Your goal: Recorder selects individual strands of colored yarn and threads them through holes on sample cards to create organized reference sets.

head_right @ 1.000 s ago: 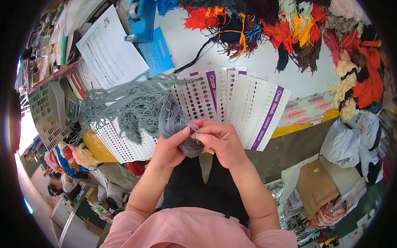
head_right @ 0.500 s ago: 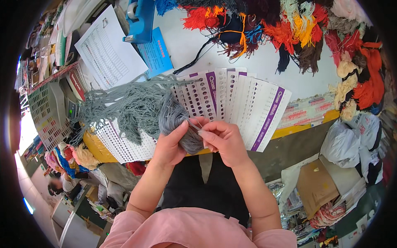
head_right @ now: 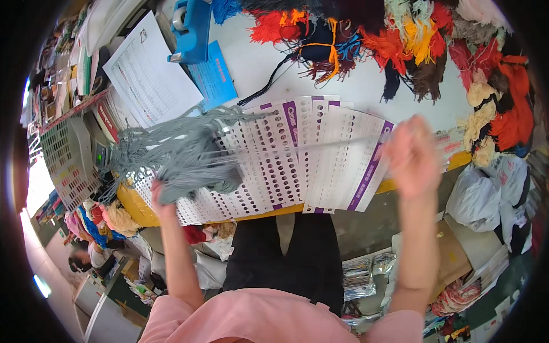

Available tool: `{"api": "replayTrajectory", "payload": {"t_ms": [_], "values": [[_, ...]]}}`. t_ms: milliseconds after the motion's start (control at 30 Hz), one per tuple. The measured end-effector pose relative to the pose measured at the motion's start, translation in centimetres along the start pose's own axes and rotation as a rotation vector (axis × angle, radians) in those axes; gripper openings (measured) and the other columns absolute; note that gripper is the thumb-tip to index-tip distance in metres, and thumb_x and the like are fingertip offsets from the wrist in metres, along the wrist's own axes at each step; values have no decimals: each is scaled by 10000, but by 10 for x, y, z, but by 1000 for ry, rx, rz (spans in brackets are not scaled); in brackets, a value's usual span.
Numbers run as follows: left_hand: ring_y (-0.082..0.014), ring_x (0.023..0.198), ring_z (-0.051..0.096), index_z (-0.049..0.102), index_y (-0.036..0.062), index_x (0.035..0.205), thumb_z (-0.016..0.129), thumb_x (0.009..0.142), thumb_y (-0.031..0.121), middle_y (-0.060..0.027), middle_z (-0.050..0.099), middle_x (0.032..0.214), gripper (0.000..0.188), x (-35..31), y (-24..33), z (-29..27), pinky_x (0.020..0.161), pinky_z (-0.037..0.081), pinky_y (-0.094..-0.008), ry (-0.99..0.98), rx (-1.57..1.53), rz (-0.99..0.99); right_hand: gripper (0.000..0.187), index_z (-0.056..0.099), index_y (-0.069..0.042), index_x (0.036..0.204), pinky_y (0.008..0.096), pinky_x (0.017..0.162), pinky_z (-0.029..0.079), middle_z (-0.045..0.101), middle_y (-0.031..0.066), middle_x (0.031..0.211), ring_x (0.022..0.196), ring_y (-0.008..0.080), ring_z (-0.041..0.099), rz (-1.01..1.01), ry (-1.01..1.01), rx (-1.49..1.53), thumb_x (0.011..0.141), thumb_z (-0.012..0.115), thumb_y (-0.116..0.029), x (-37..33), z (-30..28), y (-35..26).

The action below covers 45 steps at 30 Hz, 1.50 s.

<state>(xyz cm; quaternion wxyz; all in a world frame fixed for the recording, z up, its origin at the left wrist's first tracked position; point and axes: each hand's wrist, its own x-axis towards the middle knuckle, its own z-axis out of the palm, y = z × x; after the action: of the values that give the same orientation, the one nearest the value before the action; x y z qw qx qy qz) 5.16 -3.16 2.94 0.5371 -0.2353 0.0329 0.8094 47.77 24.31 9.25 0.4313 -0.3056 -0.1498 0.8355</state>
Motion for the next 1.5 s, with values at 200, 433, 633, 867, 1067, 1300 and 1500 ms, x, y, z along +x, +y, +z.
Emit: {"api": "replayTrajectory", "payload": {"t_ms": [200, 433, 633, 867, 1067, 1300, 1500], "values": [[-21, 387, 407, 454, -7, 788, 394, 822, 111, -41, 490, 616, 136, -18, 8, 31, 462, 408, -177, 276, 78, -86, 128, 483, -11, 713, 299, 803, 361, 512, 75, 728, 736, 166, 475, -546, 211, -451, 789, 402, -75, 14, -101, -170], [-87, 550, 470, 499, -34, 955, 495, 782, 95, -52, 530, 743, 216, 90, -214, -1, 506, 377, -207, 419, 1168, -441, 55, 550, -25, 719, 235, 587, 408, 550, 55, 700, 630, 144, 513, -364, 293, -1264, 668, 564, -8, 45, -31, 119], [-111, 526, 484, 519, -57, 867, 520, 767, 77, -52, 532, 613, 167, 129, -256, -26, 493, 389, -219, 241, 1682, -370, 122, 524, -50, 712, 309, 697, 354, 533, 67, 749, 735, 237, 490, -621, 202, -1475, 615, 569, 8, 44, -30, 152], [-128, 429, 514, 525, -60, 630, 596, 703, 83, -76, 524, 515, 176, 130, -261, -16, 395, 396, -237, 358, 1915, -425, 139, 525, -39, 717, 300, 665, 389, 533, 75, 748, 732, 234, 490, -571, 31, -1474, 605, 581, 22, 43, -36, 143], [-122, 408, 514, 535, -69, 611, 631, 653, 48, -72, 523, 508, 156, 131, -258, -33, 377, 397, -233, 365, 1879, -181, 157, 524, -42, 728, 307, 670, 387, 529, 73, 757, 740, 232, 484, -560, 63, -1484, 596, 591, 11, 44, -28, 143], [-119, 416, 519, 527, -63, 545, 624, 669, 75, -67, 522, 482, 210, 129, -257, -42, 403, 402, -239, 415, 1879, -71, 208, 517, -46, 770, 320, 655, 364, 508, 68, 780, 740, 243, 470, -666, 75, -1592, 582, 591, 7, 48, -20, 162], [-127, 437, 524, 536, -65, 611, 567, 724, 92, -85, 527, 504, 196, 127, -251, -23, 421, 407, -255, 280, 2137, -223, 344, 518, -25, 902, 329, 698, 345, 458, 94, 900, 804, 258, 439, -730, 42, -1659, 565, 589, -18, 58, -29, 159]]}}
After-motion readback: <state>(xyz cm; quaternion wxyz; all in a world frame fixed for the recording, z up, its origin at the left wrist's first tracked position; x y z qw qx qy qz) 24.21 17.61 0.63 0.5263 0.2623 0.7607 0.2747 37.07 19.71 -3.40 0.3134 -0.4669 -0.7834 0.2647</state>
